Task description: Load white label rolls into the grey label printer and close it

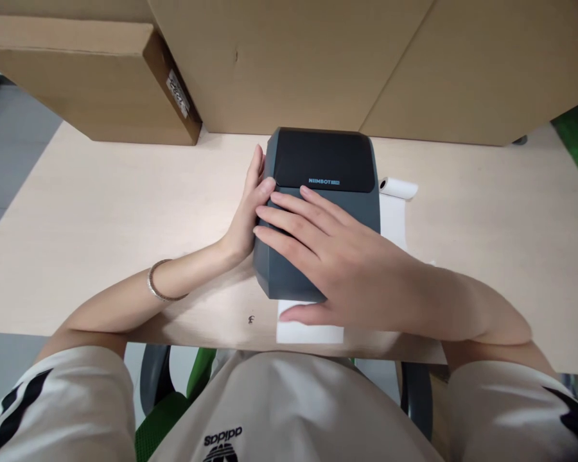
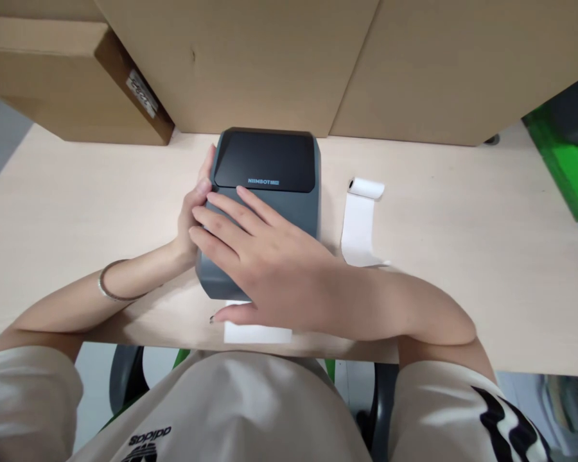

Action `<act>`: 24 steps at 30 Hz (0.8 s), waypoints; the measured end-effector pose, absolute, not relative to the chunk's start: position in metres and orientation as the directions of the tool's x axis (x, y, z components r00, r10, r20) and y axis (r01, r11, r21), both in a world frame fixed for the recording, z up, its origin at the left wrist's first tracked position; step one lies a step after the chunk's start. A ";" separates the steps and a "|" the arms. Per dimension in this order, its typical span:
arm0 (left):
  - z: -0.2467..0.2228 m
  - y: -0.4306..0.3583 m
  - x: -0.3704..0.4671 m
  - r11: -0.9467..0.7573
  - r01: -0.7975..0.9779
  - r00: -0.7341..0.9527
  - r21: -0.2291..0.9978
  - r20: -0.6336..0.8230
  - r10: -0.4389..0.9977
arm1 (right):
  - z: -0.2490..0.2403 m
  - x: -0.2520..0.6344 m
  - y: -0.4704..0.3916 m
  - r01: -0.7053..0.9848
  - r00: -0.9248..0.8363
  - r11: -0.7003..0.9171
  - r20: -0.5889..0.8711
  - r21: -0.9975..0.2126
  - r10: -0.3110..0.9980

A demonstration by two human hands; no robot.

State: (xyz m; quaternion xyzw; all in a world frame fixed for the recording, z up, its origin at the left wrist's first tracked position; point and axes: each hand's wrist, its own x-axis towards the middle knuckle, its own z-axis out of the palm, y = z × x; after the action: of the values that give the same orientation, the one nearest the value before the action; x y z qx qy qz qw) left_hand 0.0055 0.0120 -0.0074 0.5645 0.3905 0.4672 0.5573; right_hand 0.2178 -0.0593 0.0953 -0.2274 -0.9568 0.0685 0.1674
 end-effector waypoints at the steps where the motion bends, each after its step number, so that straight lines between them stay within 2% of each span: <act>1: -0.005 0.013 0.004 -0.067 -0.123 0.270 0.990 0.099 0.958 | 0.103 0.223 -0.057 0.380 -0.858 0.897 0.278 -0.224 0.433; 3: -0.004 0.015 0.003 -0.092 -0.195 0.304 0.976 0.150 0.941 | 0.121 0.236 -0.054 0.393 -0.855 0.890 0.264 -0.232 0.447; 7: -0.002 0.017 0.005 -0.138 -0.264 0.321 0.955 0.222 0.921 | 0.150 0.255 -0.061 0.587 -0.763 0.801 0.251 -0.118 0.596; 15: 0.000 0.015 0.011 -0.173 -0.300 0.289 0.938 0.262 0.921 | 0.142 0.251 -0.085 0.654 -0.756 0.749 0.125 0.108 0.642; 21: -0.002 0.015 0.009 -0.151 -0.294 0.291 0.944 0.238 0.927 | 0.149 0.248 -0.078 0.637 -0.769 0.766 0.134 0.087 0.625; 24: -0.002 0.016 0.010 -0.149 -0.321 0.292 0.935 0.248 0.924 | 0.151 0.259 -0.080 0.688 -0.725 0.722 0.136 0.075 0.676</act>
State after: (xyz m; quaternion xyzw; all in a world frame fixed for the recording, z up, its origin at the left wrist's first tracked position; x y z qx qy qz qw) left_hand 0.0098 0.0159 -0.0020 0.5452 0.2763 0.5268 0.5907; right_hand 0.2587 -0.0802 0.1509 -0.3677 -0.9267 -0.0602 0.0495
